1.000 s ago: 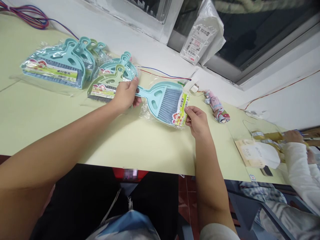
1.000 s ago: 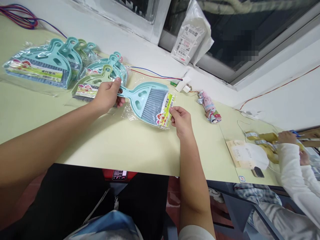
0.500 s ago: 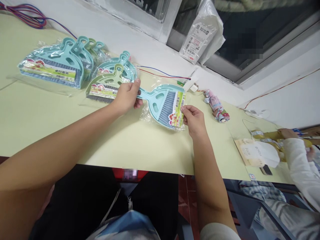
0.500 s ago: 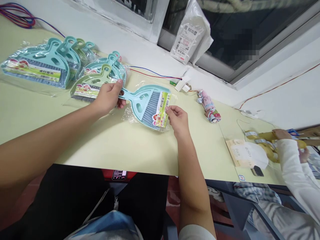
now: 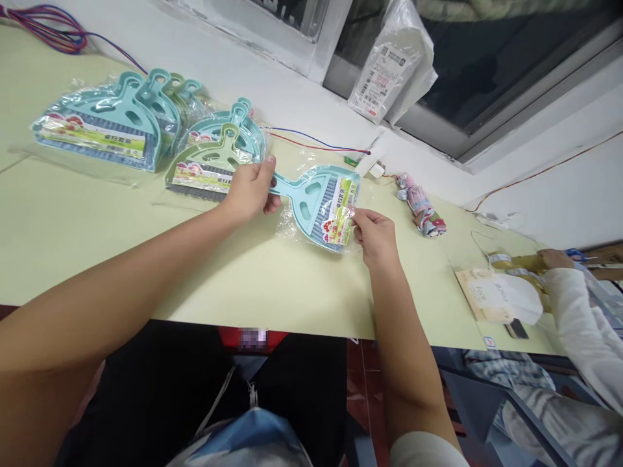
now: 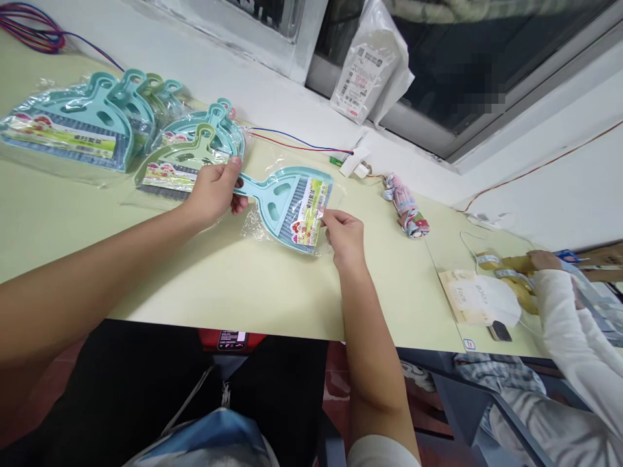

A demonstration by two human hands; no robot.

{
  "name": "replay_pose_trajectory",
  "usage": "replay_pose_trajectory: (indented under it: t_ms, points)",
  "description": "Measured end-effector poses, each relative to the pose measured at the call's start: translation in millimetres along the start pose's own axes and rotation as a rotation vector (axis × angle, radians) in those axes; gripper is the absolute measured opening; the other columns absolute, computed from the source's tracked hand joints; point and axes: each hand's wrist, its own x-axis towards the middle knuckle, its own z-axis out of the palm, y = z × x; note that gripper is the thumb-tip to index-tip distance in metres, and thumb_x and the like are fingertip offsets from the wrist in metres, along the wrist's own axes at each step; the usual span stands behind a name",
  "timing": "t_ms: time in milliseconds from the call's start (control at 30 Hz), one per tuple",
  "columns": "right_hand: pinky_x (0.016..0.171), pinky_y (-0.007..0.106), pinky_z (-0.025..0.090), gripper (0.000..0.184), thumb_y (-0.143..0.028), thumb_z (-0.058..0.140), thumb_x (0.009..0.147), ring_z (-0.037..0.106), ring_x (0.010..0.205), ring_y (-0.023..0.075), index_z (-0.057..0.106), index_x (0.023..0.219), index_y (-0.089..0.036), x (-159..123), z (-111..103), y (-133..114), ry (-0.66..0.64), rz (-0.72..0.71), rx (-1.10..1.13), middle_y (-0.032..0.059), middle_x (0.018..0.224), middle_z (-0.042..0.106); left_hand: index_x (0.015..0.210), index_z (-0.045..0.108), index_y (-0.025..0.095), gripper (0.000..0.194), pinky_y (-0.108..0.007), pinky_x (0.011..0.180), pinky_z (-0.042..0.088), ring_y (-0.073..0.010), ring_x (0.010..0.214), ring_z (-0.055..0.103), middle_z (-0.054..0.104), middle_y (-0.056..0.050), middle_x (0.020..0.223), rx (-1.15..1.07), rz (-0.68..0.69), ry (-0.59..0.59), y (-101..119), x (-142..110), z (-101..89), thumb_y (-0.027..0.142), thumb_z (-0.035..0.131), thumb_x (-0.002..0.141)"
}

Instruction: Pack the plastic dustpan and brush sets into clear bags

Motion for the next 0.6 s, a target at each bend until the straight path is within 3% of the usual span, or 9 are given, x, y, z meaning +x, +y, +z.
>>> replay_pose_trajectory:
  t_ms: [133,267,400,600]
  points:
    - [0.043,0.026,0.018,0.027,-0.041,0.086,0.067,0.028,0.049,0.0053,0.072,0.068,-0.017,0,1,0,-0.006,0.000,-0.011,-0.0017,0.066,0.055,0.081,0.049,0.024,0.046,-0.026,0.046,0.047,-0.0149,0.041,0.056,0.060,-0.001,0.050,-0.006,-0.008,-0.004,2,-2,0.4,0.063,0.044,0.103]
    - [0.043,0.026,0.019,0.033,-0.046,0.086,0.068,0.025,0.049,0.0066,0.066,0.064,-0.019,-1,0,0,-0.031,0.003,-0.041,-0.0043,0.059,0.045,0.083,0.050,0.024,0.045,-0.027,0.047,0.047,-0.0155,0.043,0.057,0.060,-0.001,0.051,0.004,-0.026,-0.001,4,-4,0.8,0.064,0.045,0.102]
    - [0.043,0.026,0.021,0.034,-0.049,0.087,0.066,0.026,0.050,0.0083,0.071,0.072,-0.020,-1,-4,-3,-0.035,0.009,-0.062,-0.0070,0.055,0.036,0.086,0.051,0.024,0.045,-0.027,0.049,0.048,-0.0160,0.045,0.058,0.059,-0.001,0.052,0.011,-0.044,0.010,5,-3,-0.1,0.066,0.044,0.102]
    - [0.044,0.025,0.022,0.035,-0.052,0.083,0.071,0.029,0.051,0.0085,0.077,0.084,-0.020,-2,-10,-6,-0.125,-0.032,-0.052,-0.0063,0.058,0.038,0.089,0.050,0.024,0.047,-0.026,0.049,0.046,-0.0158,0.046,0.057,0.060,-0.001,0.054,0.010,-0.067,0.037,2,1,-3.1,0.068,0.043,0.101]
